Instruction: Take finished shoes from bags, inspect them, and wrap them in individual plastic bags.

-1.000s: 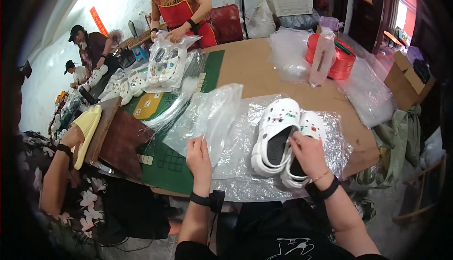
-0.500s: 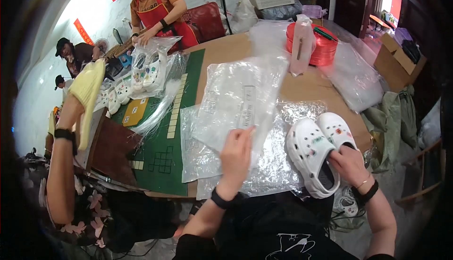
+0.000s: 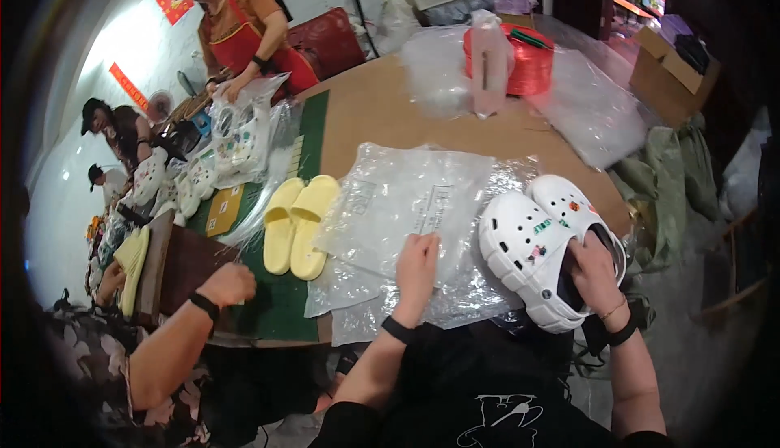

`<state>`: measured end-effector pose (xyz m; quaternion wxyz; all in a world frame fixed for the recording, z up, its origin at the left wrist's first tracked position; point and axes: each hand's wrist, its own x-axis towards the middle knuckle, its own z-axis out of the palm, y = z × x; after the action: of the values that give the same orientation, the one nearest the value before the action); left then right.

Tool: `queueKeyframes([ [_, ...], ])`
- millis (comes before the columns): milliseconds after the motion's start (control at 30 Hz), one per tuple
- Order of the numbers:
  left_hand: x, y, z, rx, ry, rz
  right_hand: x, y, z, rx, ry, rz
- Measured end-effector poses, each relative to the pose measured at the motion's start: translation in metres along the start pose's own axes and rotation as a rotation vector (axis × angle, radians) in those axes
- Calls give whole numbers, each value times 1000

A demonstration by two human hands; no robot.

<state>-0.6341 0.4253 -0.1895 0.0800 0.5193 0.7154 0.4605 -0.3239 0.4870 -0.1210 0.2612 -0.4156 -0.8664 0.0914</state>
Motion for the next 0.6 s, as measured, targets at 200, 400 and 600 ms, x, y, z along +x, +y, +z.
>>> queueKeyframes([
  [200, -5, 13, -6, -44, 13, -20, 1, -29, -10, 51, 42, -134],
  [400, -10, 12, -10, -219, 31, 78, 15, -40, 8, 112, -36, -206],
  [600, -15, 9, -32, -255, 52, -140, 14, -39, 20, 25, -59, -114],
])
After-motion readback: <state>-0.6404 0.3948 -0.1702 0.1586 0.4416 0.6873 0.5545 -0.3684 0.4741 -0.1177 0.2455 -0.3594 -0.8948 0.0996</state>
